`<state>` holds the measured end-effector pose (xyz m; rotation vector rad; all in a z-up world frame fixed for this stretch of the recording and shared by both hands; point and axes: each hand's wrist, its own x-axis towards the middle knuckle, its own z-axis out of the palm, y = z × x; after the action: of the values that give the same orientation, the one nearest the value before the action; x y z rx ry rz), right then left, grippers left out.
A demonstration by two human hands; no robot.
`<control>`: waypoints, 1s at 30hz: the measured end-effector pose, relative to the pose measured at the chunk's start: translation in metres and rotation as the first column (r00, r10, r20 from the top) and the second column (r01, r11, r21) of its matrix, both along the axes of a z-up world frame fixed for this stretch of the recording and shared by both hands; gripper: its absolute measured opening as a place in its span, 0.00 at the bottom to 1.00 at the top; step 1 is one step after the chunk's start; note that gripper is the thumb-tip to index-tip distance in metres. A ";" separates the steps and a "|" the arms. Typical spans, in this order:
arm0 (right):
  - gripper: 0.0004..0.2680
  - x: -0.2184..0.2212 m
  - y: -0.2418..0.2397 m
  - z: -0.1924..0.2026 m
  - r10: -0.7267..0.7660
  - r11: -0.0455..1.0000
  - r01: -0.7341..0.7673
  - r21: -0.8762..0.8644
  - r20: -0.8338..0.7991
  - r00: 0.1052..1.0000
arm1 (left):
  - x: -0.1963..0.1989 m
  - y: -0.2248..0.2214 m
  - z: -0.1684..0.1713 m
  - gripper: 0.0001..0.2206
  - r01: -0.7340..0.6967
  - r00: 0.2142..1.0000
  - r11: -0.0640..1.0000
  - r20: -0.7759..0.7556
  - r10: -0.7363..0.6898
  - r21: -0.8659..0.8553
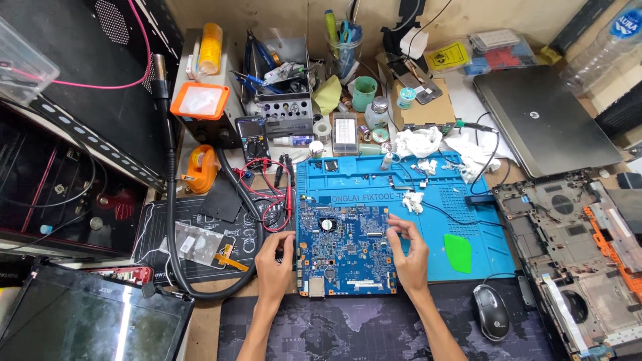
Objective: Diagnosing and repairing a laptop motherboard by removing the fan and testing circuits with a multimeter.
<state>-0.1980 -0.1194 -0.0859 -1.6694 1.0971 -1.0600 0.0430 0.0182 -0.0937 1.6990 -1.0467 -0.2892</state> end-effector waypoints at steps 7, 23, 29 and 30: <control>0.10 0.002 -0.001 -0.008 -0.010 0.999 -0.001 -0.052 -0.201 0.980 | 0.001 -0.001 -0.004 0.10 0.026 1.000 0.998 0.010 -0.027 0.052; 0.07 -0.004 -0.003 -0.001 0.055 0.998 -0.053 -0.014 0.121 0.991 | 0.001 0.000 -0.001 0.11 0.114 0.991 0.992 0.069 -0.118 0.053; 0.07 -0.004 -0.003 -0.001 0.115 0.993 -0.116 -0.001 0.146 0.983 | 0.001 0.002 0.007 0.13 0.095 0.994 0.993 -0.060 -0.091 0.065; 0.07 -0.005 -0.003 -0.001 0.119 0.992 -0.123 0.017 0.142 0.983 | 0.001 0.002 0.007 0.14 0.092 0.992 0.993 -0.092 -0.086 0.070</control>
<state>-0.2026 -0.1222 -0.0866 -1.5942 0.9031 -1.0634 0.0438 0.0205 -0.0865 1.6918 -1.0589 -0.4614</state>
